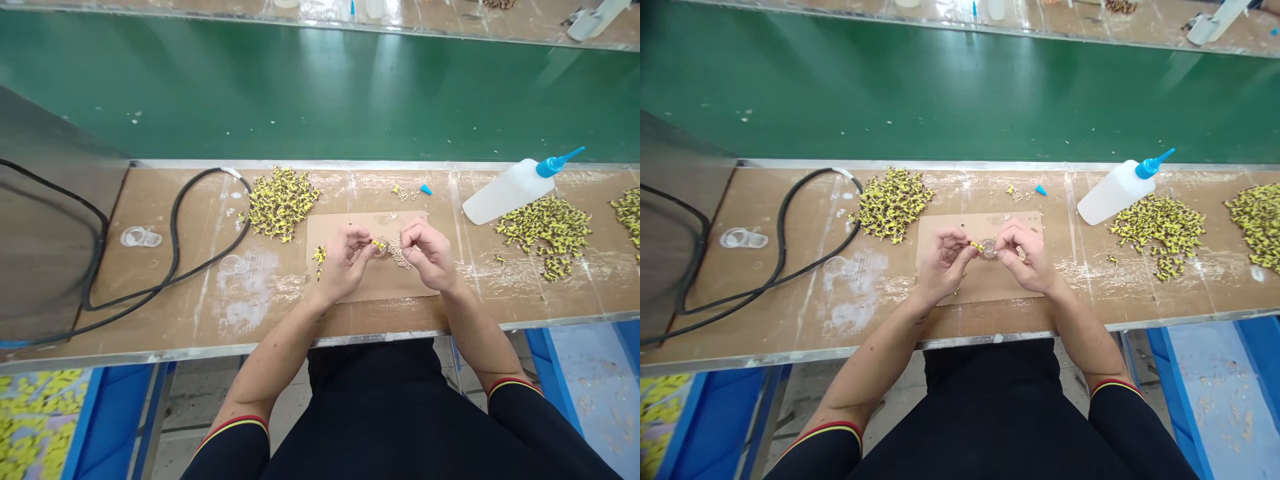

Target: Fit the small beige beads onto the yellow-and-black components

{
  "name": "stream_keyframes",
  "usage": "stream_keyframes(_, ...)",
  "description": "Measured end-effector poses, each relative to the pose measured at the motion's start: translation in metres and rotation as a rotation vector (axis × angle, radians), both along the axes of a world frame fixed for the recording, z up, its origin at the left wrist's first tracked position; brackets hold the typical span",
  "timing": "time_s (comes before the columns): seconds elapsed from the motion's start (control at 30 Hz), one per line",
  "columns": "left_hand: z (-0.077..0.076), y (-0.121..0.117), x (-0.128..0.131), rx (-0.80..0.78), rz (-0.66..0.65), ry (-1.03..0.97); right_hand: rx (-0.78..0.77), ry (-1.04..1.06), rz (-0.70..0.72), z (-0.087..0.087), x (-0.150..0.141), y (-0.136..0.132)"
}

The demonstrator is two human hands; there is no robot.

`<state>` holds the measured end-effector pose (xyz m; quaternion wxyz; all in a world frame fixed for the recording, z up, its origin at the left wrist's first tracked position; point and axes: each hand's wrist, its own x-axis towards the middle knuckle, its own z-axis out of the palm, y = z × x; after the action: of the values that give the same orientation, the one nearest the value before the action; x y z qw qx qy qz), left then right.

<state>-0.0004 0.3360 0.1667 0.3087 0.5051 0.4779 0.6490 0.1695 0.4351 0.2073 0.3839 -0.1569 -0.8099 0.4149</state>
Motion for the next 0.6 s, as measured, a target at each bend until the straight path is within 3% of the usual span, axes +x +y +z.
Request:
stream_keyframes(0.3, 0.012, -0.002, 0.003, 0.071, 0.061, 0.217, 0.018, 0.0, 0.014, -0.002, -0.005, -0.004)
stream_keyframes(0.6, 0.01, -0.005, 0.009, 0.013, 0.107, 0.142, 0.098, -0.028, -0.063, -0.005, -0.009, -0.01)
